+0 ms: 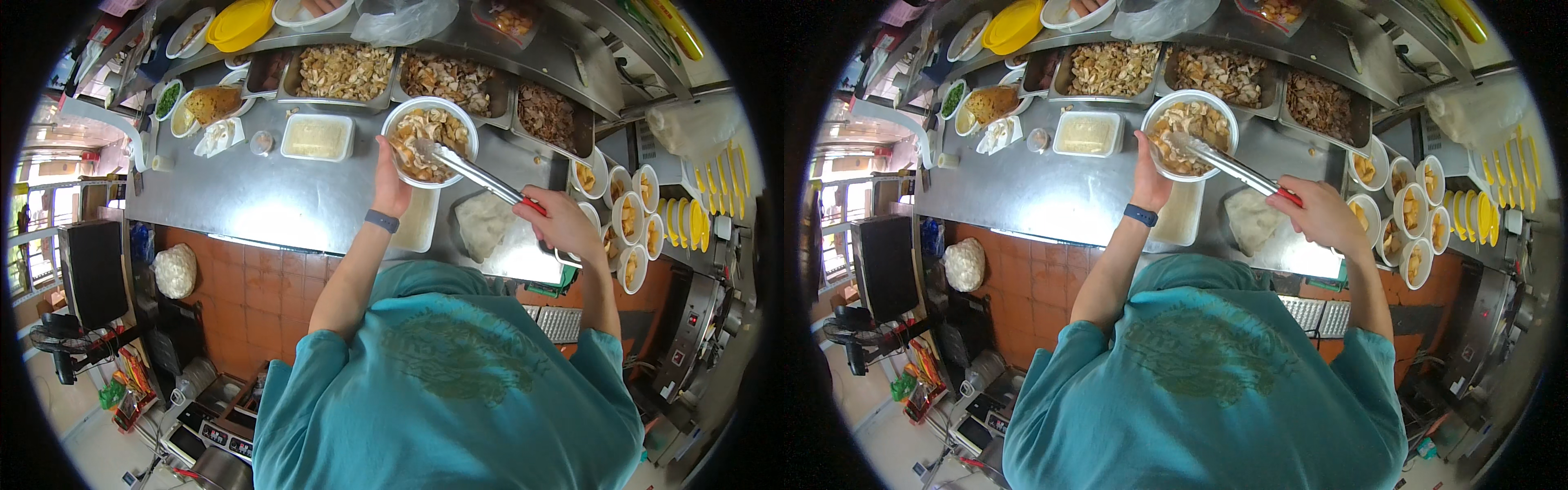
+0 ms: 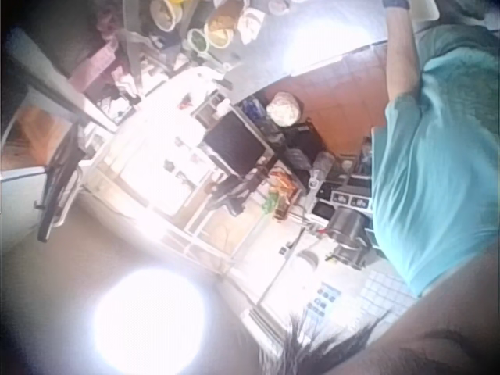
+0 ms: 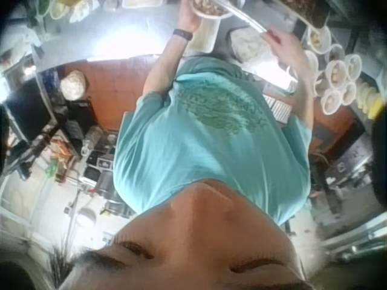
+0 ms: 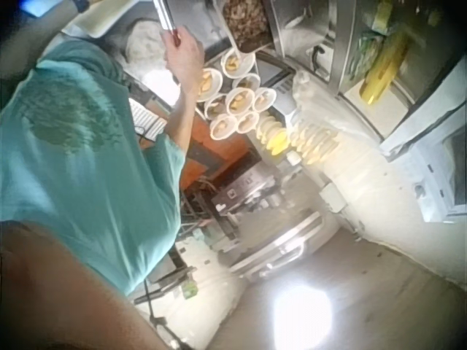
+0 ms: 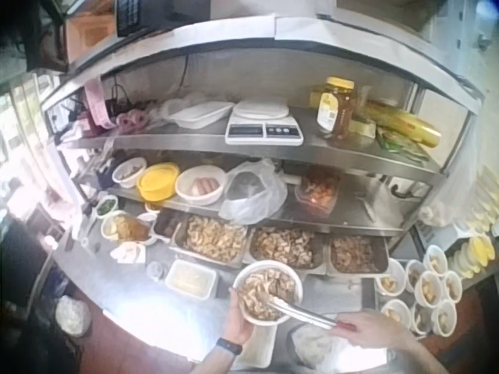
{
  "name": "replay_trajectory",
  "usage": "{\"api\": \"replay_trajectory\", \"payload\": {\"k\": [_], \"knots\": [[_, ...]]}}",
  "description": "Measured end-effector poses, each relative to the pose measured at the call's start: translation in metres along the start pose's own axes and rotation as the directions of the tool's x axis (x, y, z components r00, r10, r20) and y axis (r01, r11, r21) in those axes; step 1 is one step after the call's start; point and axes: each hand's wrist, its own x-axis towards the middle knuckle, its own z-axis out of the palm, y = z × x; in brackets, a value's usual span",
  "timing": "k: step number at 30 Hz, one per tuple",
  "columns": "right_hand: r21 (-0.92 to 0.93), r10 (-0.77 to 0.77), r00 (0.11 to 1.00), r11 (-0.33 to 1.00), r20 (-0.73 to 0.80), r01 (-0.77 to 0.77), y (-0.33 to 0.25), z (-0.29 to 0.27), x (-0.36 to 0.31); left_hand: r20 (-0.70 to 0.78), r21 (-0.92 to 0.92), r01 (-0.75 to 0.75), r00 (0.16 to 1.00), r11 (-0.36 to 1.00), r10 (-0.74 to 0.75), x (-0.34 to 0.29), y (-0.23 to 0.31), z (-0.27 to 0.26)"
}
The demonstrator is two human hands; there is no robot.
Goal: The person assembles multiple bowls of food in a commercial kitchen. They use tongs to add cooked meat and tofu to bowls, ladle broth from a large pot, and sprinkle chopped green onions. The bowls are then covered with yellow lids and placed on a shelf.
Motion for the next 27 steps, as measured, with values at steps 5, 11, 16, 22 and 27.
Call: {"api": "replay_trajectory", "payload": {"k": [5, 11, 16, 22, 27], "knots": [[0.178, 0.101, 0.995, 0.979, 0.003, -0.100, 0.013, -0.008, -0.007, 0.007, -0.073, 0.001, 1.000, 0.997, -0.001, 0.006, 0.003, -0.002], [0.208, 0.061, 0.997, 0.976, 0.047, -0.070, 0.024, -0.015, -0.002, 0.012, -0.091, 0.009, 1.000, 0.996, -0.008, 0.013, -0.004, 0.001], [0.154, 0.079, 0.996, 0.985, -0.033, -0.073, 0.017, -0.017, -0.014, -0.003, -0.126, 0.036, 0.999, 0.991, -0.037, 0.014, -0.006, 0.003], [0.083, 0.061, 0.994, 0.995, -0.094, -0.053, 0.012, -0.021, -0.020, -0.049, -0.089, 0.055, 0.997, 0.995, -0.059, 0.011, -0.006, 0.010], [0.149, 0.074, 0.992, 0.987, -0.102, -0.058, 0.010, -0.031, -0.031, -0.061, -0.071, 0.023, 0.998, 0.997, -0.027, 0.012, -0.008, 0.006]]}}
